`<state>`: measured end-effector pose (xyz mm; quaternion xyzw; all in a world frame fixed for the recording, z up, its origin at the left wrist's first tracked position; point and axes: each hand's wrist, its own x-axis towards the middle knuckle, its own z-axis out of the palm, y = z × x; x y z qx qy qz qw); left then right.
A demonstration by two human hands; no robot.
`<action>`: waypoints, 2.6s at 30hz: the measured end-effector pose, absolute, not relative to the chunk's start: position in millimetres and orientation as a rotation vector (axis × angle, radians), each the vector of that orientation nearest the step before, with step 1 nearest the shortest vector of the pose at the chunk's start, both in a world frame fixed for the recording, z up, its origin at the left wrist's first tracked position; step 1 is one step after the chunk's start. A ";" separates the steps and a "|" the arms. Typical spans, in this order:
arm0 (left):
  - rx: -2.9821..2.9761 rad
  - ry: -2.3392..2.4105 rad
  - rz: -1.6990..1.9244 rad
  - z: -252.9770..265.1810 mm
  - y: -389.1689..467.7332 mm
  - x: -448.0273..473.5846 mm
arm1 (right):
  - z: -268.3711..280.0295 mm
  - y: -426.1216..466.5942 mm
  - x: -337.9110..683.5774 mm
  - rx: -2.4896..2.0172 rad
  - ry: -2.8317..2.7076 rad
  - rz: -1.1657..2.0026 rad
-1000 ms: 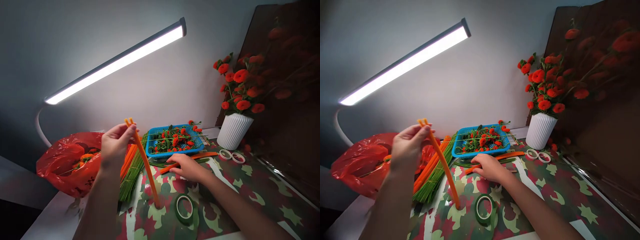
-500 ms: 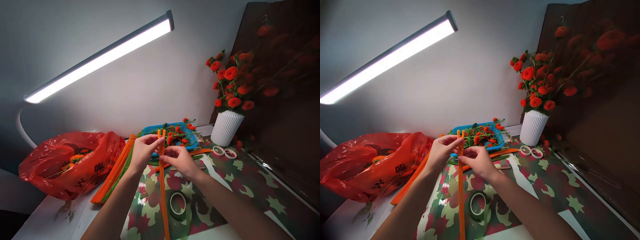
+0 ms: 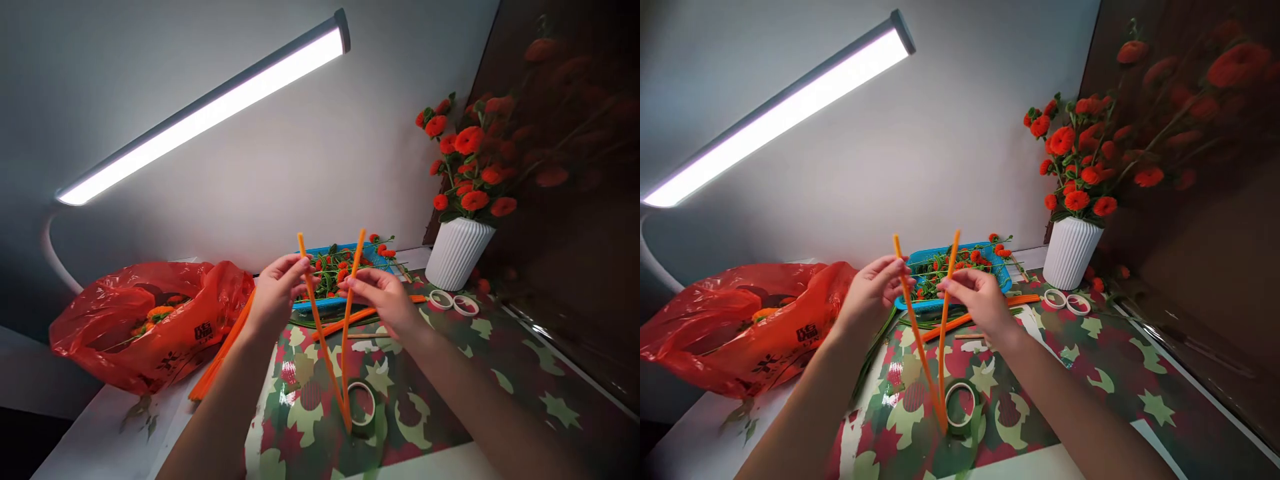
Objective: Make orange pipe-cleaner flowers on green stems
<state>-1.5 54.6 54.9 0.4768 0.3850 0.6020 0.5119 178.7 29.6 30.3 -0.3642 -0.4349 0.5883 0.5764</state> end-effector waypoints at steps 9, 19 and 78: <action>0.956 1.028 2.052 105.9 44.2 -84.0 | 80.2 24.2 258.7 -0.791 -1.024 0.848; 1.431 1.111 1.617 78.8 46.4 -35.9 | 57.6 25.1 224.7 -0.949 -1.371 0.689; 1.852 0.928 1.377 61.8 24.2 9.9 | 46.1 9.7 184.2 -0.952 -1.642 0.576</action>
